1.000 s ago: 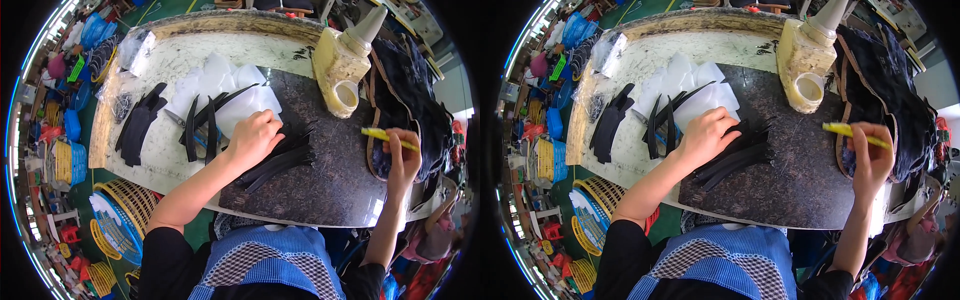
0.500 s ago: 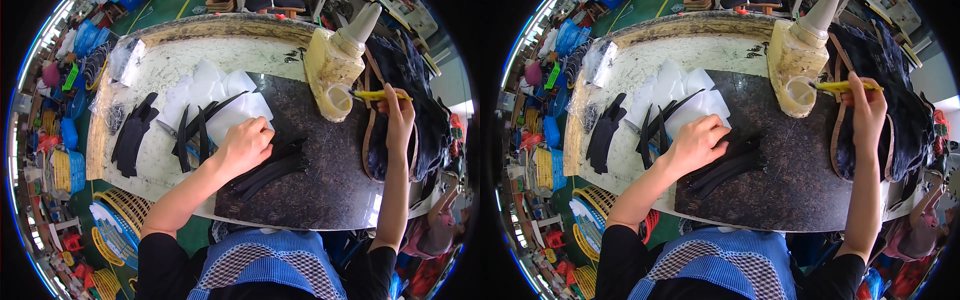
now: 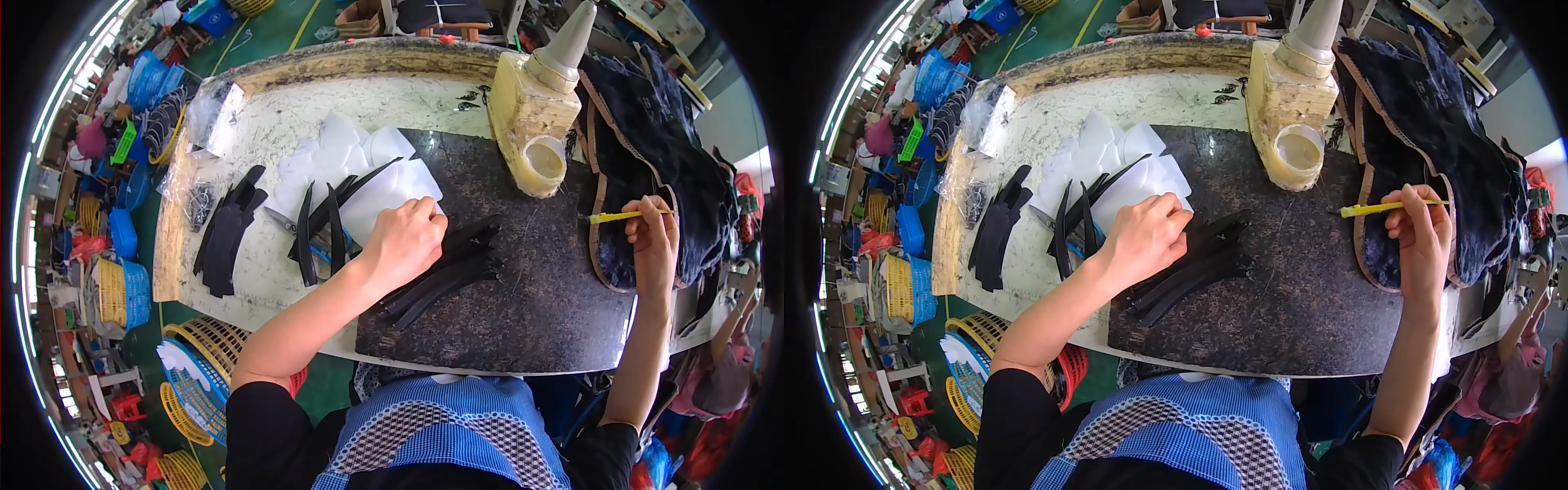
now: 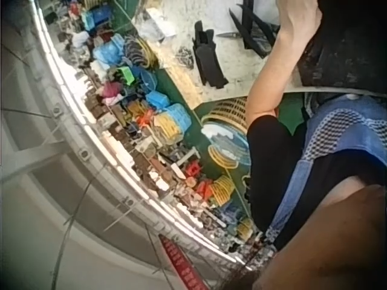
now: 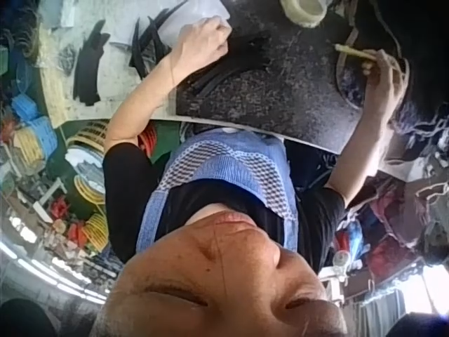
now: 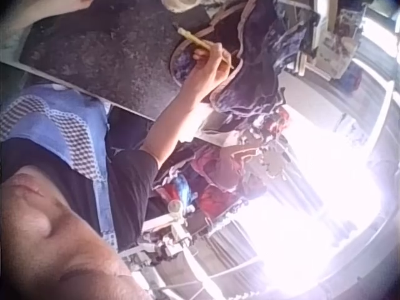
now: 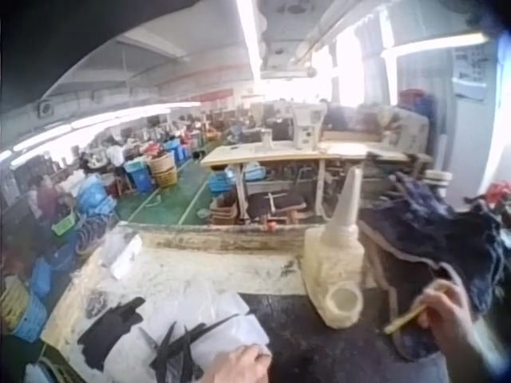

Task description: Apply adhesive to shoe component strips and trim/assemble them at a workbench.

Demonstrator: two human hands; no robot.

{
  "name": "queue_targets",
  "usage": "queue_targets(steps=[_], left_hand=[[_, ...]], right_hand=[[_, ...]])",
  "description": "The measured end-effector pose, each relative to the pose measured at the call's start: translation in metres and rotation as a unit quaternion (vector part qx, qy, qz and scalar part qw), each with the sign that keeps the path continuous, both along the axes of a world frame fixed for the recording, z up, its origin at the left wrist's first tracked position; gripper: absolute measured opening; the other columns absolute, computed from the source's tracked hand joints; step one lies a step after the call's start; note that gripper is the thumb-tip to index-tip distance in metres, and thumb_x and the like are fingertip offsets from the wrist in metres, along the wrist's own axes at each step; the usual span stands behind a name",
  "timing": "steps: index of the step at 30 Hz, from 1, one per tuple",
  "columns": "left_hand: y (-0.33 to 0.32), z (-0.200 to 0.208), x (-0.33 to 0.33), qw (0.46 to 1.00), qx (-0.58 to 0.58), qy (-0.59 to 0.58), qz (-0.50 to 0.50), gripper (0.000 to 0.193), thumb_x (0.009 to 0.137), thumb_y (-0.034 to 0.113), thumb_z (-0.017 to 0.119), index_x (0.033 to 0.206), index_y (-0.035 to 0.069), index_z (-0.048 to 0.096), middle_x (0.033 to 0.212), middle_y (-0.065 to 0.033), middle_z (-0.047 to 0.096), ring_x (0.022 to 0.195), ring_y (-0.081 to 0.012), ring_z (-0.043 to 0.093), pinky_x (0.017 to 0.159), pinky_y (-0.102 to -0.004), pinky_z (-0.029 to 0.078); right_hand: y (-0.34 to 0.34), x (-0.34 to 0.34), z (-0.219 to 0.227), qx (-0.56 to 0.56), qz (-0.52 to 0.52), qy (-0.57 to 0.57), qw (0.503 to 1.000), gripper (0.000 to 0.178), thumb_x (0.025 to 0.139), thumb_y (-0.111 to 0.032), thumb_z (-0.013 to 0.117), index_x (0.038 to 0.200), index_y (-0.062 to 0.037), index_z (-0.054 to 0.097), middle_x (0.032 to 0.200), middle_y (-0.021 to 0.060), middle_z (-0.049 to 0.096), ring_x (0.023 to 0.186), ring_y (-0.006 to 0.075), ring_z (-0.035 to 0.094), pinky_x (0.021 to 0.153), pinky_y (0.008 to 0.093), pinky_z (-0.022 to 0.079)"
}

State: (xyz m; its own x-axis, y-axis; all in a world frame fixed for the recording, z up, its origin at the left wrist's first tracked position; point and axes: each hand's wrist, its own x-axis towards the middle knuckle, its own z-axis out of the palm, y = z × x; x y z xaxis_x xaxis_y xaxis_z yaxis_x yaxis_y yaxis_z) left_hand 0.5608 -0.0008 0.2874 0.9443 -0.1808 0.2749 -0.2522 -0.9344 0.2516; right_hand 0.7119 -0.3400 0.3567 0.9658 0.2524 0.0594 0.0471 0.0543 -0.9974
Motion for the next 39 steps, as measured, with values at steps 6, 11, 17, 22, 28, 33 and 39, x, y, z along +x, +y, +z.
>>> queue_targets(steps=[6,11,17,22,28,33,39], left_hand=[[0.007,-0.007,0.005,0.986,-0.15,-0.021,0.071,0.012,0.077,0.005,0.07,0.089,0.002,0.072,0.08,-0.0087,0.065,0.069,-0.0237,0.067,0.062,-0.0335,0.054],[0.004,0.029,-0.007,0.847,-0.519,0.091,0.068,0.02,0.09,0.004,0.067,0.109,-0.002,0.07,0.088,-0.0017,0.065,0.075,-0.0059,0.059,0.068,-0.0242,0.05],[0.002,0.047,-0.03,0.806,-0.583,0.1,-0.002,0.028,0.096,0.002,0.06,0.123,-0.001,0.065,0.101,0.0024,0.064,0.082,-0.0002,0.053,0.073,-0.0177,0.045],[0.04,0.029,-0.034,0.859,-0.497,0.072,0.103,0.029,0.092,0.0,0.062,0.121,-0.002,0.066,0.102,-0.0029,0.067,0.083,-0.0103,0.063,0.073,-0.0253,0.051],[-0.006,0.016,-0.012,0.959,-0.264,0.04,0.092,0.022,0.089,0.016,0.073,0.109,0.005,0.072,0.094,-0.0102,0.067,0.088,-0.0264,0.068,0.074,-0.0368,0.055],[-0.041,-0.017,0.017,0.981,-0.194,-0.013,0.025,0.023,0.084,0.017,0.078,0.101,0.004,0.072,0.097,-0.0114,0.065,0.088,-0.0286,0.068,0.076,-0.0385,0.054],[-0.043,-0.009,0.01,0.944,-0.331,-0.01,-0.009,0.021,0.083,0.002,0.074,0.103,0.003,0.065,0.094,-0.0102,0.068,0.083,-0.0258,0.069,0.073,-0.0387,0.056]], right_hand=[[-0.009,-0.018,-0.011,0.019,0.004,0.009,1.0,0.018,0.102,-0.021,0.062,0.099,-0.0032,0.063,0.091,0.0074,0.071,0.068,0.0044,0.059,0.063,0.0167,0.048],[-0.012,-0.031,-0.014,0.02,-0.016,-0.004,1.0,0.019,0.101,-0.021,0.063,0.099,-0.0029,0.063,0.091,0.0078,0.071,0.066,0.0043,0.059,0.063,0.0165,0.049],[0.004,-0.037,-0.01,0.022,0.02,-0.024,0.999,0.017,0.1,-0.02,0.063,0.097,-0.0034,0.062,0.09,0.0075,0.071,0.065,0.0047,0.059,0.062,0.0168,0.049],[-0.004,-0.042,-0.007,0.026,0.011,-0.036,0.999,0.016,0.101,-0.019,0.063,0.099,-0.0037,0.061,0.092,0.0078,0.071,0.066,0.0047,0.059,0.062,0.0168,0.048],[-0.004,-0.046,-0.01,0.017,0.004,-0.025,1.0,0.018,0.102,-0.021,0.062,0.1,-0.0031,0.06,0.093,0.0086,0.07,0.068,0.0045,0.058,0.064,0.0176,0.048],[-0.003,-0.051,-0.003,0.012,0.007,-0.027,1.0,0.018,0.101,-0.021,0.062,0.098,-0.0031,0.061,0.092,0.0087,0.07,0.066,0.0047,0.058,0.062,0.0172,0.048],[-0.012,-0.051,-0.011,0.018,-0.029,0.002,0.999,0.015,0.099,-0.019,0.061,0.097,-0.0042,0.061,0.088,0.0074,0.069,0.063,0.0055,0.057,0.059,0.0175,0.046]])
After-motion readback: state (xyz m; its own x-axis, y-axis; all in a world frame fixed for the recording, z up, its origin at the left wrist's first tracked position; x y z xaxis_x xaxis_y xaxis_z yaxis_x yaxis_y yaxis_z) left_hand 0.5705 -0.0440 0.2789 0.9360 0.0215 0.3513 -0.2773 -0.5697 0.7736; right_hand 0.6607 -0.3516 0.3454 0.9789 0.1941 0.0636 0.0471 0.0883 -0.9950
